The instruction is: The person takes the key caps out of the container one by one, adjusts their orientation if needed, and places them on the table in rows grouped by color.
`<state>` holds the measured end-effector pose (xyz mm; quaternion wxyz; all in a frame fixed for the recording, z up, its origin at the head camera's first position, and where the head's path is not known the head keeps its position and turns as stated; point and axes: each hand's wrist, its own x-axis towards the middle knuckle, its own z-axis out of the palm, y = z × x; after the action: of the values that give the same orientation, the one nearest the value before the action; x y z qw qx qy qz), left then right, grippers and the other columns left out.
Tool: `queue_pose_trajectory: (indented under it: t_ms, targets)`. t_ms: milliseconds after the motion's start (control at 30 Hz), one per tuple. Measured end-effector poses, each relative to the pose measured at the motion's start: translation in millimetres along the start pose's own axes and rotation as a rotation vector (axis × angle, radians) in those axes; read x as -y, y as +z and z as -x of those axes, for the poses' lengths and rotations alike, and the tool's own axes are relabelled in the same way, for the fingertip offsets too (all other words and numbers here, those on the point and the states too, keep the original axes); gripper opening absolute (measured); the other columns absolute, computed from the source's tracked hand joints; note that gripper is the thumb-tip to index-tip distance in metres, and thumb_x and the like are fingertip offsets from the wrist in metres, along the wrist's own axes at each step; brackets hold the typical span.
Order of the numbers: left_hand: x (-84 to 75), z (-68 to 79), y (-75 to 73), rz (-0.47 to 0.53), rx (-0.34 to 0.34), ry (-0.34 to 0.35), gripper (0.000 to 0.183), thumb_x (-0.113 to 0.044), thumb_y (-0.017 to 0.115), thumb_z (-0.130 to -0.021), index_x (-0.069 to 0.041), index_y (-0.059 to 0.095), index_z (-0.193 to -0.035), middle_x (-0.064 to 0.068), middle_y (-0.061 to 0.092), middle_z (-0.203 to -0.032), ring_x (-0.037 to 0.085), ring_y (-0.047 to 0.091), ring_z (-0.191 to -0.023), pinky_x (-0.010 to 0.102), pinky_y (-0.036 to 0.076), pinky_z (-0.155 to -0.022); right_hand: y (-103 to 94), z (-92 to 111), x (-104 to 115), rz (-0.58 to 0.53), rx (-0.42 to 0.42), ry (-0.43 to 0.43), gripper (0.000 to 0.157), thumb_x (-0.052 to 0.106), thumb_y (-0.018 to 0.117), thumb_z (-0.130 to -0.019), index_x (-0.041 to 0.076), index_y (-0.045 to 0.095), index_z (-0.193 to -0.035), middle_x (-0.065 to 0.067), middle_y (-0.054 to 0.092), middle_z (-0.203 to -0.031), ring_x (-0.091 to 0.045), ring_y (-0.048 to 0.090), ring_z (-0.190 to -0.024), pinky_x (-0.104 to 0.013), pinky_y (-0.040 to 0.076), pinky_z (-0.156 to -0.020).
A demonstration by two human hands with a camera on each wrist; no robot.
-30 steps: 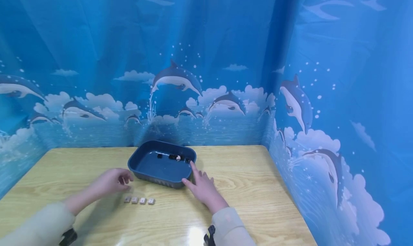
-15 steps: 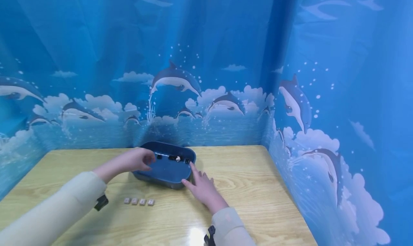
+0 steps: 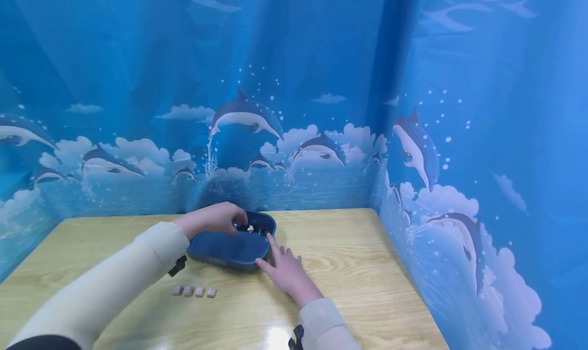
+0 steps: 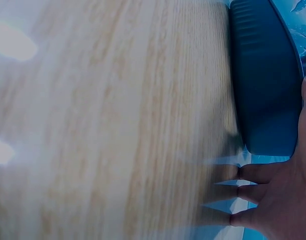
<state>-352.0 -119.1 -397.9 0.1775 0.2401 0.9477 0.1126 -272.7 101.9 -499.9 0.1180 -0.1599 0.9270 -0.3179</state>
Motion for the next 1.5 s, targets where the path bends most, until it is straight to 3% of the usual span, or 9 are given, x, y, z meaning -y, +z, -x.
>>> queue_pose_trajectory:
  t_ms: [267,500,900,1200,1500]
  targets:
    - [-12.2,-32.8,7.1,-0.071,0.125,-0.049,0.034,-0.020,0.073,-0.089,-0.012,0.067,-0.122,0.005,0.066,-0.118,0.020,0.062,-0.105,0.040,0.051,-0.089,-0.7,0.6,-2.9,0.009,0.001,-0.002,0.073,0.061,0.039,-0.098,0.033,0.007,-0.157,-0.018,0.034,-0.152,-0.047,0.022,-0.140,-0.065,0.009,-0.111]
    - [-6.7,-54.1,16.3,-0.173,0.224,-0.091,0.035,-0.019,0.073,-0.090,-0.014,0.066,-0.124,0.001,0.066,-0.119,0.020,0.060,-0.111,0.038,0.050,-0.093,-1.8,-1.2,-2.5,0.002,0.010,-0.010,0.074,0.062,0.039,-0.097,0.033,0.006,-0.157,-0.019,0.034,-0.151,-0.047,0.022,-0.140,-0.065,0.008,-0.111]
    - [-2.1,-71.1,19.8,-0.181,0.320,-0.105,0.029,-0.020,0.073,-0.089,-0.017,0.069,-0.118,-0.002,0.065,-0.115,0.018,0.061,-0.106,0.037,0.051,-0.089,-0.2,-3.5,-4.6,0.008,-0.002,-0.009,0.073,0.061,0.039,-0.098,0.034,0.006,-0.157,-0.021,0.038,-0.149,-0.047,0.023,-0.140,-0.065,0.008,-0.111]
    - [-0.6,-65.7,25.8,-0.197,0.317,-0.070,0.022,-0.015,0.069,-0.092,-0.018,0.071,-0.114,-0.002,0.066,-0.114,0.018,0.061,-0.107,0.036,0.050,-0.091,3.9,-4.5,-2.7,0.010,-0.011,-0.021,0.073,0.060,0.040,-0.098,0.034,0.006,-0.157,-0.022,0.041,-0.146,-0.047,0.025,-0.139,-0.066,0.009,-0.111]
    - [2.2,-62.5,28.1,-0.185,0.222,-0.013,0.009,-0.014,0.071,-0.089,-0.020,0.073,-0.097,-0.008,0.065,-0.088,0.010,0.060,-0.077,0.030,0.053,-0.072,0.5,-4.7,-3.6,0.020,-0.006,-0.011,0.073,0.060,0.039,-0.098,0.033,0.006,-0.157,-0.021,0.040,-0.147,-0.047,0.023,-0.140,-0.066,0.009,-0.111]
